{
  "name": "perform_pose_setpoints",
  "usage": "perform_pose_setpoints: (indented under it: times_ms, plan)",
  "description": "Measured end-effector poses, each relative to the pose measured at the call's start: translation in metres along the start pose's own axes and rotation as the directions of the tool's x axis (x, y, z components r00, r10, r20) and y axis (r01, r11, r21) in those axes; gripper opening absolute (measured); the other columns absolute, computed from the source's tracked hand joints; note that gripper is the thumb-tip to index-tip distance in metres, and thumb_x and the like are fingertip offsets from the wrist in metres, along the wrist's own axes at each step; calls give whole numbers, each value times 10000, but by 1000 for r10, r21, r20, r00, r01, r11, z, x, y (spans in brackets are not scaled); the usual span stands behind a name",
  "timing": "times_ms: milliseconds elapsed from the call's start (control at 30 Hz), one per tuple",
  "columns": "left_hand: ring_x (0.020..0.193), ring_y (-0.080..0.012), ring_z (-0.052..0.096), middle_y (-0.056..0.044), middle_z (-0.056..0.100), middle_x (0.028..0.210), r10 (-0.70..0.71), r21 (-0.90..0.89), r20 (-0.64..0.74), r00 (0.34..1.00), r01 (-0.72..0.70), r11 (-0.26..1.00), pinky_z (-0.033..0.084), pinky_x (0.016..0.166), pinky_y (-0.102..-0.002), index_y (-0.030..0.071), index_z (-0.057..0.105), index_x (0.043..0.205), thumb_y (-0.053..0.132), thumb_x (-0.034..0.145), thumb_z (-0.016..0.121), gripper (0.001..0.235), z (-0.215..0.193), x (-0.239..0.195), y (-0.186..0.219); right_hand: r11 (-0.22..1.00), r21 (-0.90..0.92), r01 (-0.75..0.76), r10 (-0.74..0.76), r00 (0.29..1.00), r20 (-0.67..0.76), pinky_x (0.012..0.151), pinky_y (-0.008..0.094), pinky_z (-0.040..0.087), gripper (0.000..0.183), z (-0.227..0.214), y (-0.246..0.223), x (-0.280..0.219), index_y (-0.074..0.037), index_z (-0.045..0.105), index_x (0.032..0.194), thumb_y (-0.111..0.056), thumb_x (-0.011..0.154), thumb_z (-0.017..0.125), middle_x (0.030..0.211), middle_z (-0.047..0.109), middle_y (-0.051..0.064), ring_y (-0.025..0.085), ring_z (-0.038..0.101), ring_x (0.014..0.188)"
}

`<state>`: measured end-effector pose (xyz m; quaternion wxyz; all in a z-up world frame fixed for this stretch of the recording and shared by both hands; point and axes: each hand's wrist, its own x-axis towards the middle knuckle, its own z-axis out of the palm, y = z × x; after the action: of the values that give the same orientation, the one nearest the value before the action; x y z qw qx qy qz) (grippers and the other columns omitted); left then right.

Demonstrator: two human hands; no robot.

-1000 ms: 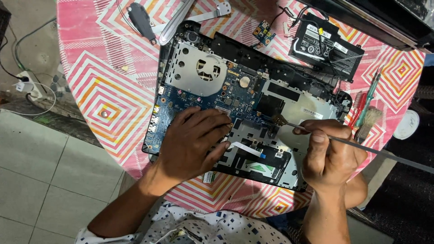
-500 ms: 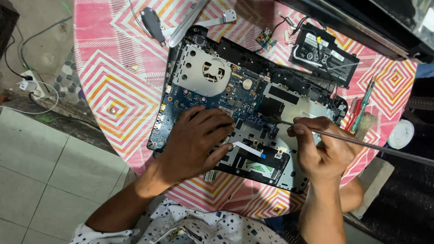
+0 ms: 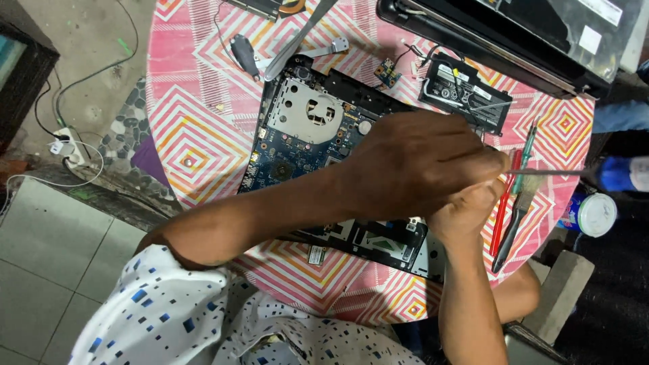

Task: The person is repairing a disassembled laptop on a table. They use a screwdriver to remove screws from the motherboard and chassis, and use a brush to clean dust from the internal components.

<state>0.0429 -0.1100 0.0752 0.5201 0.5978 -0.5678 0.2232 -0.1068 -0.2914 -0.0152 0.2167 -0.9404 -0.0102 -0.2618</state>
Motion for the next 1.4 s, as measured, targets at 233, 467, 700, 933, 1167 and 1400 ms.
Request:
perform_pose_setpoints:
  times_ms: [233,467,700,933,1167,1400]
  plan:
    - [1110,-281,622,-87,702,1111,-87,-144,336,938,142,979,544,789,-506,108,618,1197,207,1039,428,265,0,-6,-16,998,59,18,-26,990,136,521,427,182,386,-15,-23,23,-65,228,609,63,750,563,536,247,68,224,284,507]
    - [1095,-305,717,-120,736,1142,-94,-198,136,986,120,973,614,869,-475,80,596,1241,271,1050,567,272,10,-16,-16,991,125,52,-49,999,-25,539,360,329,162,9,-10,15,-26,511,665,106,756,534,629,495,100,214,432,566]
    - [1188,-259,643,-86,694,1261,4,-216,347,938,76,973,532,983,-483,113,442,1434,340,1095,422,409,9,-9,-25,983,181,39,-39,999,-5,517,347,379,279,-7,-24,22,-47,745,858,52,724,522,659,572,77,205,490,552]
    - [1084,-334,675,-154,741,1140,-40,-271,264,964,114,956,476,1006,-530,114,598,1296,354,1082,296,441,6,-11,-23,996,-66,55,-59,997,-45,581,433,313,190,-5,-24,18,-2,403,685,-4,697,593,619,409,113,280,413,582]
    - [1061,-318,682,-136,712,1118,3,-241,146,989,32,970,471,908,-468,85,569,1260,329,1082,375,359,0,-9,-20,998,63,-10,12,999,-45,624,371,381,141,-5,-41,30,-42,574,710,7,840,594,727,595,87,213,538,656]
    - [1236,-306,718,-105,753,1275,-30,-184,193,981,66,981,533,1070,-483,153,481,1412,516,1087,443,488,4,-15,-9,981,185,63,-48,995,-87,572,383,271,340,1,-39,34,-42,359,583,141,808,536,637,359,103,235,328,637]
